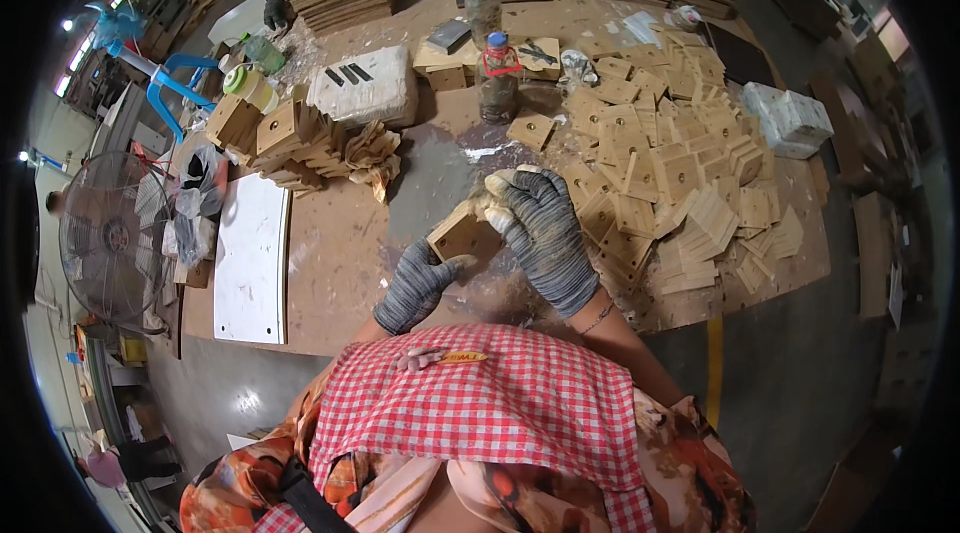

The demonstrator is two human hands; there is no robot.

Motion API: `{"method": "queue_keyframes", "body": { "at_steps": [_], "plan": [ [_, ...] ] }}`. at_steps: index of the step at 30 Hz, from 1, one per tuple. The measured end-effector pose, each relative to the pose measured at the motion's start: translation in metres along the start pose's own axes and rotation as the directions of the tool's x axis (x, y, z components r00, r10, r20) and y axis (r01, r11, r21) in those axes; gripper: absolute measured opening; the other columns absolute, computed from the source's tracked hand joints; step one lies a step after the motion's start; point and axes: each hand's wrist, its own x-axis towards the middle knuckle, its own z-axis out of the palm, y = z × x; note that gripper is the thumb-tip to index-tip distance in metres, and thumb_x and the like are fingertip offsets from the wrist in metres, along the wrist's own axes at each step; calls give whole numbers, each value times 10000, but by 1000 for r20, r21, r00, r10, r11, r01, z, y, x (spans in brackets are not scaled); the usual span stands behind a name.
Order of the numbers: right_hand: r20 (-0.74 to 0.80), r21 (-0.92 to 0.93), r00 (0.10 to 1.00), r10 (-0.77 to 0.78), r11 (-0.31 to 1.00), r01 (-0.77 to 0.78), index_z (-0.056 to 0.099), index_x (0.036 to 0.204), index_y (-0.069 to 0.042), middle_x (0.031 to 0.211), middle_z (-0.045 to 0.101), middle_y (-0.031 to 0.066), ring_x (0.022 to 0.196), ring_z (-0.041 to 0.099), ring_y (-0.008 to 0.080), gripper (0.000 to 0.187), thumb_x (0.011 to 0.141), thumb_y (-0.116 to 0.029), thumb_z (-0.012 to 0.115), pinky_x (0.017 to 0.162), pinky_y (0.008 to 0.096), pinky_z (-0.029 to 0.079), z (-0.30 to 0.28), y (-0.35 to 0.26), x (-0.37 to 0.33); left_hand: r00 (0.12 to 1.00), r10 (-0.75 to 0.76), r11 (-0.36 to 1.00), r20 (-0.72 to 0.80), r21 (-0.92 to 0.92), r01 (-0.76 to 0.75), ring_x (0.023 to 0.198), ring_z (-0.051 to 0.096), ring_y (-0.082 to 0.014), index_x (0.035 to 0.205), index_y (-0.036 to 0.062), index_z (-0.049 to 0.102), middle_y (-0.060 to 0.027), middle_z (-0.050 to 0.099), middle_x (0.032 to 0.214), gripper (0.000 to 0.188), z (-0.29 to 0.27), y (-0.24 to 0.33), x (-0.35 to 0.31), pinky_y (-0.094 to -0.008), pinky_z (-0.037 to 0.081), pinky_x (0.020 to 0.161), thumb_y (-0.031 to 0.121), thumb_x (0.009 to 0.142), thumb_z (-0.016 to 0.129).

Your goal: Applying glue to small wooden blocks and assembling them at a workbench.

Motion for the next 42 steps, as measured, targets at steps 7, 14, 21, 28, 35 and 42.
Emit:
{"method": "queue_keyframes", "body": {
  "at_steps": [7,14,21,28,35,42],
  "plan": [
    [-24,150,990,138,980,-133,584,1150,-25,1139,563,115,1082,491,256,322,853,-148,595,967,361,389,-7,13,-1,999,-17,968,42,-250,27,841,605,-154,1155,-31,529,-103,629,959,476,-6,18,-6,-278,510,709,156,757,713],
    [-39,492,986,160,862,-120,579,1149,-27,1153,571,98,1099,509,229,320,843,-119,602,973,338,402,-15,8,9,994,-85,883,69,-458,107,971,606,-252,1170,-29,497,-136,594,1062,546,-8,28,1,-370,521,849,183,719,721],
    [-21,137,998,-65,988,67,598,1127,-34,1139,588,104,1108,497,273,318,837,-164,604,1009,381,354,-8,5,11,1000,-3,867,16,-498,11,944,612,-202,1162,-47,516,-122,611,1046,535,-8,33,11,-326,510,839,233,748,706],
    [49,135,993,-103,986,96,565,1159,-40,1160,575,92,1138,467,264,352,828,-149,609,1024,389,324,-16,0,-7,1000,16,816,-5,-577,-16,996,600,-255,1229,4,458,-131,580,1112,554,-16,48,15,-389,517,845,243,774,664],
    [10,-8,999,40,999,-40,566,1147,-33,1145,559,104,1149,453,273,330,847,-171,581,1020,394,320,-11,-6,-10,1000,-7,670,6,-742,9,1005,601,-267,1222,40,470,-119,588,1125,510,-7,48,29,-417,524,831,338,835,616],
    [-25,-80,978,-208,975,206,565,1136,-20,1136,550,107,1114,482,272,385,797,-190,627,989,398,361,5,-17,-4,996,-22,650,-88,-758,-53,1032,583,-233,1220,56,476,-104,566,1169,453,-4,22,46,-389,488,882,324,872,588]
  ]
}}
